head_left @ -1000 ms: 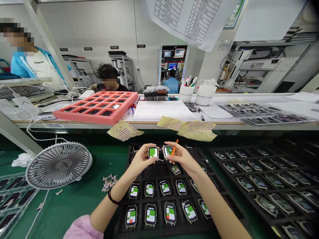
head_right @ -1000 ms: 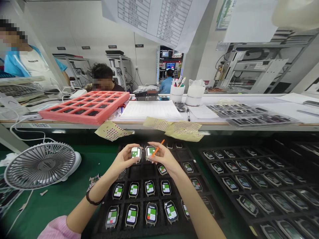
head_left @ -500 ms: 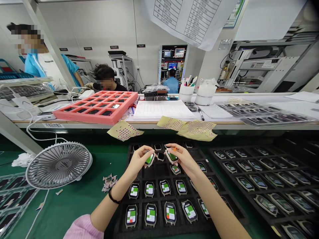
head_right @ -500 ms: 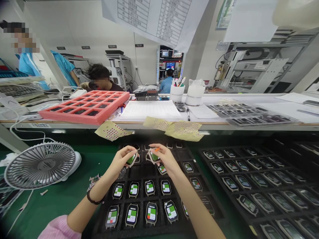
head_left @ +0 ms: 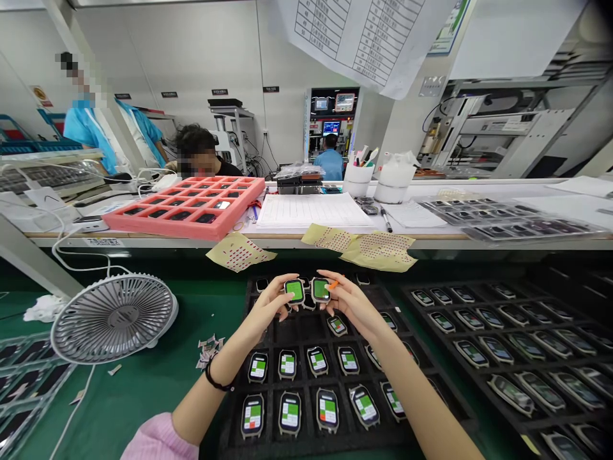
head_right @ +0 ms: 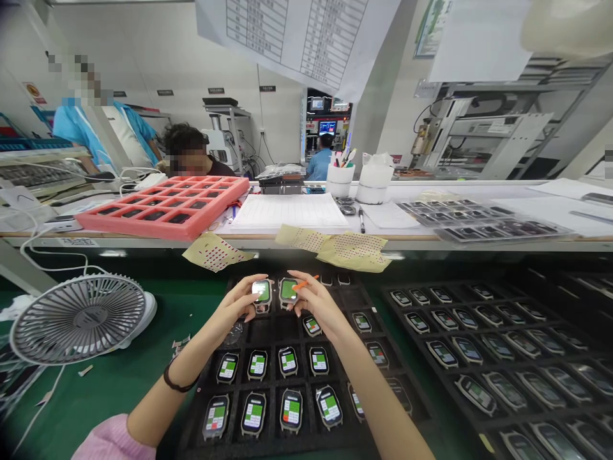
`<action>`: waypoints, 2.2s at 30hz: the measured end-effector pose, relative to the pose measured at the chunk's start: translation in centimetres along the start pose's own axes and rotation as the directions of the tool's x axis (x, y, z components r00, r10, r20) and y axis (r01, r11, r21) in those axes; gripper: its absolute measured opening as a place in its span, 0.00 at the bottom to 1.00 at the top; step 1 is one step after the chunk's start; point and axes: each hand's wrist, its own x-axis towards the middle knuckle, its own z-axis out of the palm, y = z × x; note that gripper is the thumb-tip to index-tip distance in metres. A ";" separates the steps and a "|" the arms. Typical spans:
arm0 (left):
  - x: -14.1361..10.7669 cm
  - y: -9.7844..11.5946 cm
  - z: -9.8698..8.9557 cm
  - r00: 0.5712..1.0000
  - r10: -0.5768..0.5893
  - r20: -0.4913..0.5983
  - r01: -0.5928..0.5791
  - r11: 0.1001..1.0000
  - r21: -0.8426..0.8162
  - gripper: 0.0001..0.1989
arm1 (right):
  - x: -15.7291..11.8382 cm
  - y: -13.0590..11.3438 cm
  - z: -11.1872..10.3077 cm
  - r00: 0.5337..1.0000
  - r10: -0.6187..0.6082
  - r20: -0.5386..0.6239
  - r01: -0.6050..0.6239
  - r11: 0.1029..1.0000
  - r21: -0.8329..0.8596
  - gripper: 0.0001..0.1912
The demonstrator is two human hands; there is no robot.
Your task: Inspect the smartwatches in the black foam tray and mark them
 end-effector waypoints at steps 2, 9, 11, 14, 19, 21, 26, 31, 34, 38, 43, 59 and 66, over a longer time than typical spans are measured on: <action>0.1 -0.2 -0.1 1.000 0.012 0.010 -0.012 1.000 0.002 0.24 | 0.1 0.1 0.0 1.000 0.001 -0.005 -0.001 1.000 0.001 0.21; -0.2 0.5 0.0 1.000 -0.005 0.007 0.005 1.000 0.001 0.24 | -0.3 -0.6 0.2 1.000 0.000 0.030 -0.001 1.000 0.012 0.23; -0.3 0.8 0.0 1.000 -0.013 0.010 0.013 1.000 -0.016 0.24 | -0.5 -0.8 0.3 0.999 -0.002 0.045 0.001 1.000 0.014 0.25; -0.3 0.9 -0.1 1.000 -0.004 0.000 0.004 1.000 -0.011 0.26 | -0.6 -0.9 0.5 0.999 -0.005 0.047 0.005 1.000 -0.008 0.29; -0.4 0.9 -0.2 0.996 0.078 0.039 -0.080 0.995 0.054 0.31 | -0.5 -0.7 0.7 0.999 -0.001 0.046 0.002 1.000 -0.028 0.30; -0.7 1.1 0.0 0.994 0.094 0.060 -0.099 0.992 0.073 0.33 | -0.6 -0.7 0.8 0.999 0.015 0.042 -0.014 0.999 -0.031 0.27; -1.4 1.7 0.7 0.984 0.159 0.086 -0.175 0.956 0.235 0.32 | -0.6 -0.2 1.6 0.999 0.041 0.029 -0.038 0.996 -0.085 0.26; -1.7 1.8 0.6 0.927 0.316 0.200 -0.374 0.764 0.526 0.28 | -0.3 1.2 2.1 0.997 0.052 0.059 -0.045 0.993 -0.113 0.27; -1.7 1.8 0.3 0.896 0.342 0.283 -0.443 0.643 0.625 0.28 | -0.2 2.3 1.9 0.999 0.031 0.039 -0.024 0.988 -0.156 0.29; -2.1 1.5 0.5 0.904 0.278 0.325 -0.426 0.508 0.749 0.28 | -0.1 3.5 1.5 1.000 0.010 0.004 -0.009 0.968 -0.249 0.28; -2.9 0.6 1.5 0.946 0.206 0.252 -0.311 0.339 0.888 0.24 | -0.5 4.5 1.5 0.999 0.040 0.020 -0.028 0.908 -0.418 0.33; -3.7 1.4 2.3 0.828 0.519 0.212 -0.496 0.501 0.710 0.28 | -2.1 0.6 2.7 0.964 0.213 0.160 -0.199 0.975 -0.096 0.29; -3.8 1.4 2.1 0.827 0.509 0.239 -0.505 0.486 0.713 0.29 | -2.5 0.0 2.5 0.981 0.164 0.105 -0.150 0.981 -0.124 0.26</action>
